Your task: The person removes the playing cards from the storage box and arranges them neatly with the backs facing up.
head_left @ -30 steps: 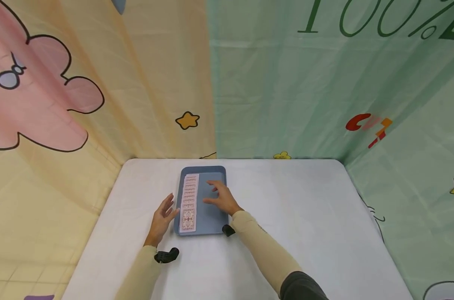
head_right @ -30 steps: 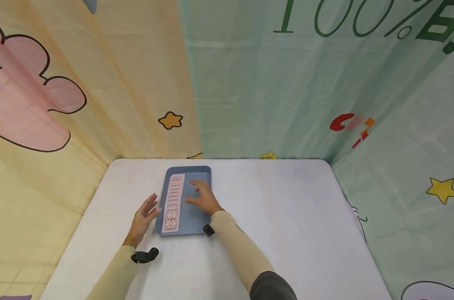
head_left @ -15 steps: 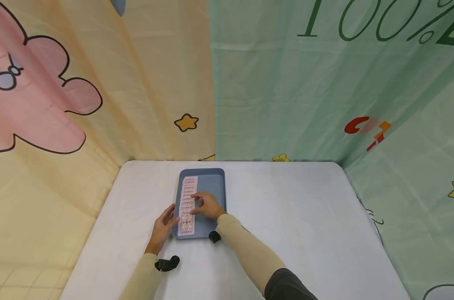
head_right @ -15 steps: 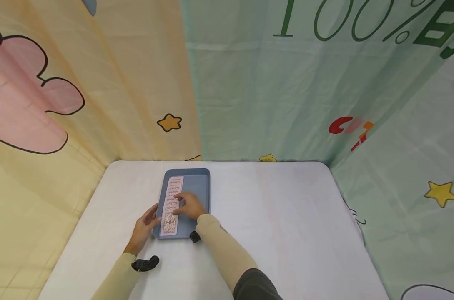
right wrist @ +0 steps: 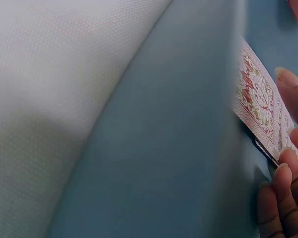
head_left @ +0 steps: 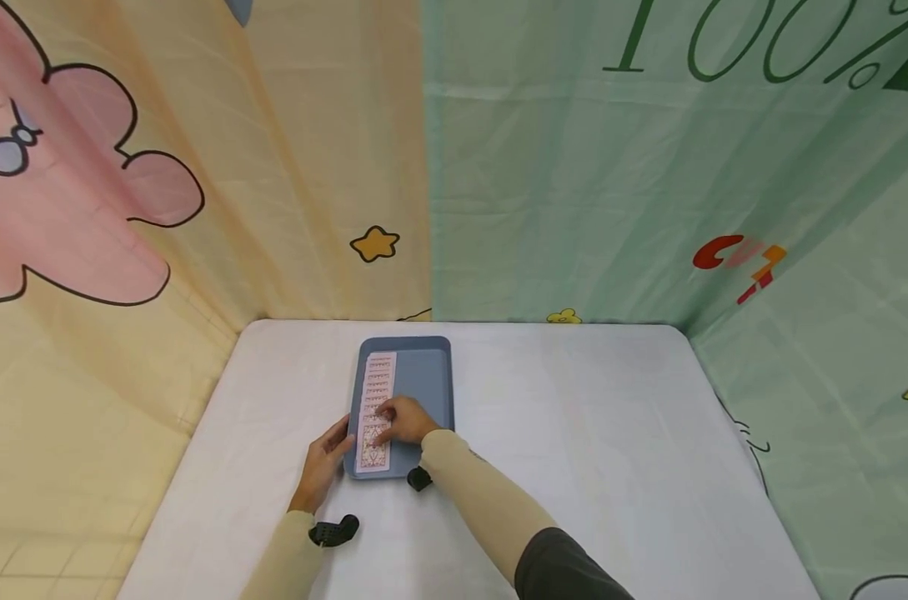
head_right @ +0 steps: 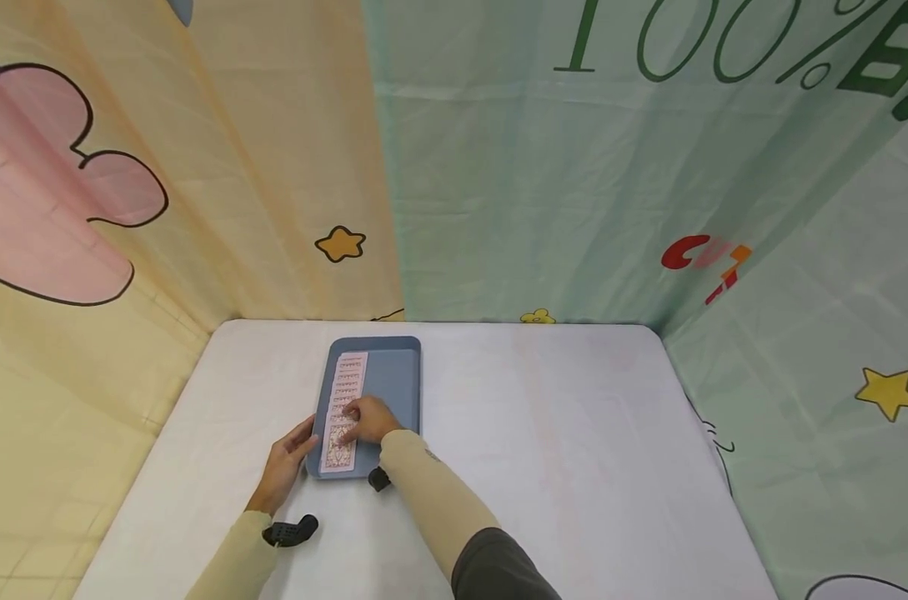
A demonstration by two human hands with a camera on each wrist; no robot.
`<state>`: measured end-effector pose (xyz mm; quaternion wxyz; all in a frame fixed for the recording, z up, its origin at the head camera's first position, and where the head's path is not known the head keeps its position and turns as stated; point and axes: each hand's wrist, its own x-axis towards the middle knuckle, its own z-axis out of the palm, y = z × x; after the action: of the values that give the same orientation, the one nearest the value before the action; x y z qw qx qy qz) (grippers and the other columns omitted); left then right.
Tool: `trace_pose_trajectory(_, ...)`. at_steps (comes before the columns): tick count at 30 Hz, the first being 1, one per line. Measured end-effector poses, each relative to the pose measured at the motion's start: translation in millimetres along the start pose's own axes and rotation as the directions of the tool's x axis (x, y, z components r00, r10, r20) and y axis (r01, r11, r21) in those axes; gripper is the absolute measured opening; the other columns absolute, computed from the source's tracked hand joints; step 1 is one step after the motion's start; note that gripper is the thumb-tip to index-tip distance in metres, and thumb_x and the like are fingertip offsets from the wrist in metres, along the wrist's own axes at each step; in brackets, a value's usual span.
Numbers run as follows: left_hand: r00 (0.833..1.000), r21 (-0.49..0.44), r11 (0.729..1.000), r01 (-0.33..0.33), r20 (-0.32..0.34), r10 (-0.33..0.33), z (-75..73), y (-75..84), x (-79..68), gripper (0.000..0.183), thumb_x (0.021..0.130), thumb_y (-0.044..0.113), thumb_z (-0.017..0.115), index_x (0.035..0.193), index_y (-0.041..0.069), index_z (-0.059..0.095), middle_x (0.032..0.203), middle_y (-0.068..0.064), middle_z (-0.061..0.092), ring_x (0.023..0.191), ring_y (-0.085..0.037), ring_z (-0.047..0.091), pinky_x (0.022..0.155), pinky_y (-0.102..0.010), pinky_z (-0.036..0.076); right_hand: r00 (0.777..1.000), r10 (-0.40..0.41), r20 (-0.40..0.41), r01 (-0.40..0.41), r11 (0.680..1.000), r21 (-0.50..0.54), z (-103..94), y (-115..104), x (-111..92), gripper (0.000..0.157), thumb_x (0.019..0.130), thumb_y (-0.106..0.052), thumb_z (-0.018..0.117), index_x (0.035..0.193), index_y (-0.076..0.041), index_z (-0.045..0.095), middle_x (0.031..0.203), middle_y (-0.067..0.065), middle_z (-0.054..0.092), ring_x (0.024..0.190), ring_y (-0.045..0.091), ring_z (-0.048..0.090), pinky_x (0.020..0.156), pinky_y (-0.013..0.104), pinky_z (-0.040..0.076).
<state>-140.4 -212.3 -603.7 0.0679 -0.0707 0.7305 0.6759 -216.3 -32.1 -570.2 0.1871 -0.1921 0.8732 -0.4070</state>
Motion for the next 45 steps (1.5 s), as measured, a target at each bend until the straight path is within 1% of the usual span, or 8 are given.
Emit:
trace_pose_trajectory(3, 1.0, -0.005, 1.0, -0.003, -0.003, 0.003, -0.4, 0.6, 0.7, 0.051, 0.099, 0.007, 0.051, 0.146, -0.004, 0.034, 0.152, -0.02, 0.034, 0.14, -0.03, 0.031, 0.107, -0.019, 0.031, 1.0, 0.016, -0.001, -0.016, 1.0, -0.027, 1.6, 0, -1, 0.044, 0.07, -0.016, 0.087, 0.108, -0.004, 0.069, 0.077, -0.002, 0.053, 0.072, 0.007, 0.046, 0.067, 0.019, 0.04)
trace_pose_trajectory(5, 1.0, -0.012, 1.0, -0.003, 0.001, 0.003, -0.4, 0.9, 1.1, 0.051, 0.099, 0.007, 0.05, 0.146, -0.004, 0.034, 0.152, -0.02, 0.033, 0.14, -0.03, 0.031, 0.106, -0.017, 0.031, 0.999, 0.032, -0.002, -0.032, 0.999, -0.034, 3.2, 1, -2, 0.044, 0.07, -0.017, 0.087, 0.109, -0.005, 0.069, 0.076, -0.002, 0.052, 0.071, 0.007, 0.045, 0.066, 0.02, 0.039)
trace_pose_trajectory(10, 1.0, -0.018, 1.0, 0.011, 0.016, -0.011, 0.7, -0.7, 1.2, 0.05, 0.1, 0.006, 0.048, 0.147, -0.003, 0.033, 0.153, -0.019, 0.031, 0.141, -0.029, 0.029, 0.112, -0.031, 0.026, 0.998, 0.067, -0.015, -0.068, 0.996, -0.055, 9.2, 3, -5, 0.048, 0.07, -0.02, 0.087, 0.112, -0.006, 0.067, 0.077, -0.003, 0.049, 0.072, 0.008, 0.044, 0.066, 0.021, 0.037)
trace_pose_trajectory(13, 1.0, -0.017, 1.0, 0.022, 0.018, -0.022, 1.5, -1.7, 0.9, 0.05, 0.1, 0.005, 0.047, 0.147, -0.002, 0.033, 0.153, -0.018, 0.032, 0.141, -0.028, 0.029, 0.113, -0.033, 0.025, 0.997, 0.067, -0.038, -0.07, 0.994, -0.079, 12.7, 4, -7, 0.052, 0.067, -0.021, 0.089, 0.111, -0.007, 0.066, 0.081, -0.003, 0.05, 0.074, 0.01, 0.046, 0.067, 0.023, 0.04)
trace_pose_trajectory(24, 0.999, -0.035, 0.999, -0.017, 0.034, 0.018, 1.9, 1.1, 1.0, 0.05, 0.1, 0.004, 0.047, 0.146, -0.005, 0.032, 0.152, -0.021, 0.031, 0.141, -0.031, 0.028, 0.104, -0.014, 0.031, 0.99, 0.072, -0.118, -0.091, 0.982, -0.163, 23.2, 3, -12, 0.051, 0.064, -0.028, 0.09, 0.105, -0.011, 0.064, 0.1, -0.002, 0.056, 0.088, 0.014, 0.051, 0.088, 0.029, 0.045)
trace_pose_trajectory(33, 1.0, -0.016, 1.0, -0.009, 0.021, 0.009, 2.2, 3.2, 0.8, 0.049, 0.101, 0.004, 0.046, 0.147, -0.003, 0.032, 0.153, -0.02, 0.03, 0.142, -0.032, 0.027, 0.114, -0.037, 0.022, 0.988, 0.047, -0.144, -0.074, 0.98, -0.183, 24.7, 2, -15, 0.05, 0.067, -0.028, 0.088, 0.107, -0.012, 0.064, 0.102, -0.003, 0.053, 0.09, 0.014, 0.05, 0.088, 0.027, 0.044)
trace_pose_trajectory(41, 0.999, -0.028, 0.999, 0.02, 0.027, -0.019, 1.1, 5.0, -0.3, 0.049, 0.101, 0.003, 0.045, 0.148, -0.003, 0.031, 0.154, -0.02, 0.029, 0.141, -0.031, 0.028, 0.112, -0.028, 0.026, 0.987, 0.007, -0.162, -0.038, 0.982, -0.187, 27.4, 3, -16, 0.051, 0.067, -0.027, 0.088, 0.109, -0.013, 0.063, 0.11, -0.001, 0.055, 0.096, 0.015, 0.052, 0.092, 0.028, 0.043)
trace_pose_trajectory(45, 0.999, -0.048, 0.998, 0.042, 0.028, -0.04, 0.3, 4.7, 0.6, 0.049, 0.101, 0.002, 0.044, 0.148, -0.004, 0.03, 0.154, -0.02, 0.028, 0.142, -0.031, 0.027, 0.107, -0.017, 0.029, 0.985, -0.016, -0.173, -0.013, 0.987, -0.163, 28.1, 4, -16, 0.051, 0.066, -0.024, 0.089, 0.107, -0.011, 0.062, 0.106, 0.0, 0.059, 0.097, 0.015, 0.054, 0.094, 0.03, 0.042)
